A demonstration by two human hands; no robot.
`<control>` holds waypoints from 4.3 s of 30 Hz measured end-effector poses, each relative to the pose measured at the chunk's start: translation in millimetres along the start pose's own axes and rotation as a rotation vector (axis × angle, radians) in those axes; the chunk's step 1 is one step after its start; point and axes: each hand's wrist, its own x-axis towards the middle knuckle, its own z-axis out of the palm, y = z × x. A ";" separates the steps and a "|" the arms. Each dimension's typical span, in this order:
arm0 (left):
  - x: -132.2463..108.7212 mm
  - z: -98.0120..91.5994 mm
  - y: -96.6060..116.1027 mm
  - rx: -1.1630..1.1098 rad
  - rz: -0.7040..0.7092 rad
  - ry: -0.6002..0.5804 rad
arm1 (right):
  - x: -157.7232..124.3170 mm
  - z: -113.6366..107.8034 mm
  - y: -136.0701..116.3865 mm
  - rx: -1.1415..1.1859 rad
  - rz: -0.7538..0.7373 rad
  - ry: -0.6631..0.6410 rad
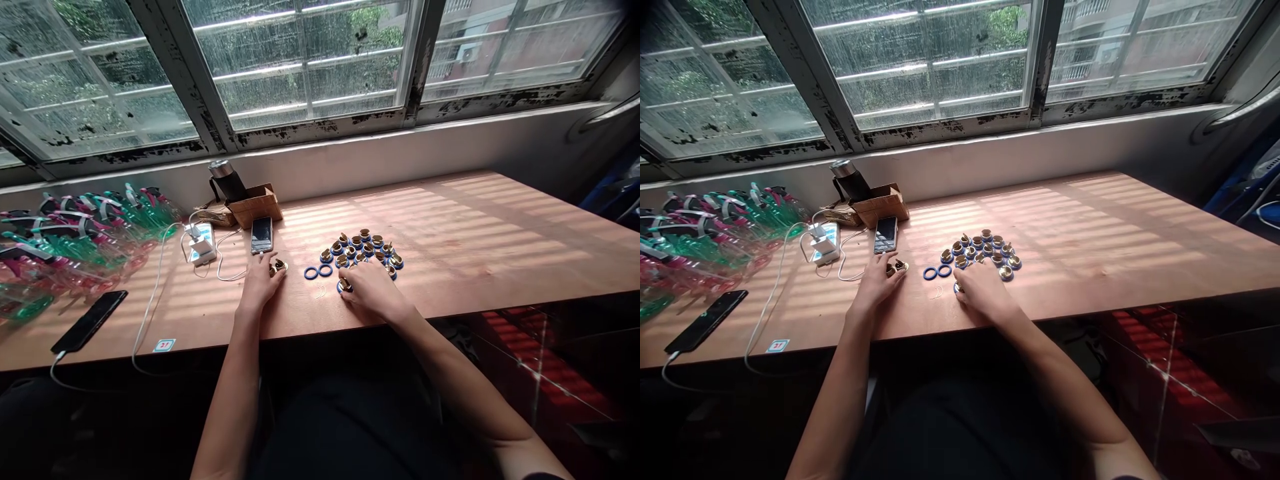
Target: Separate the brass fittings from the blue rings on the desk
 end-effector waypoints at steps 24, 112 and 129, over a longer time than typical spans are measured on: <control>-17.6 44.9 87.7 -0.881 0.236 -0.154 | 20.9 36.1 -4.7 0.516 -0.065 0.521; -20.5 54.0 83.5 -0.786 0.364 -0.010 | 25.0 47.8 -3.7 0.620 -0.158 0.703; -21.5 53.0 86.8 -0.783 0.350 0.016 | 24.7 47.7 -5.2 0.647 -0.150 0.733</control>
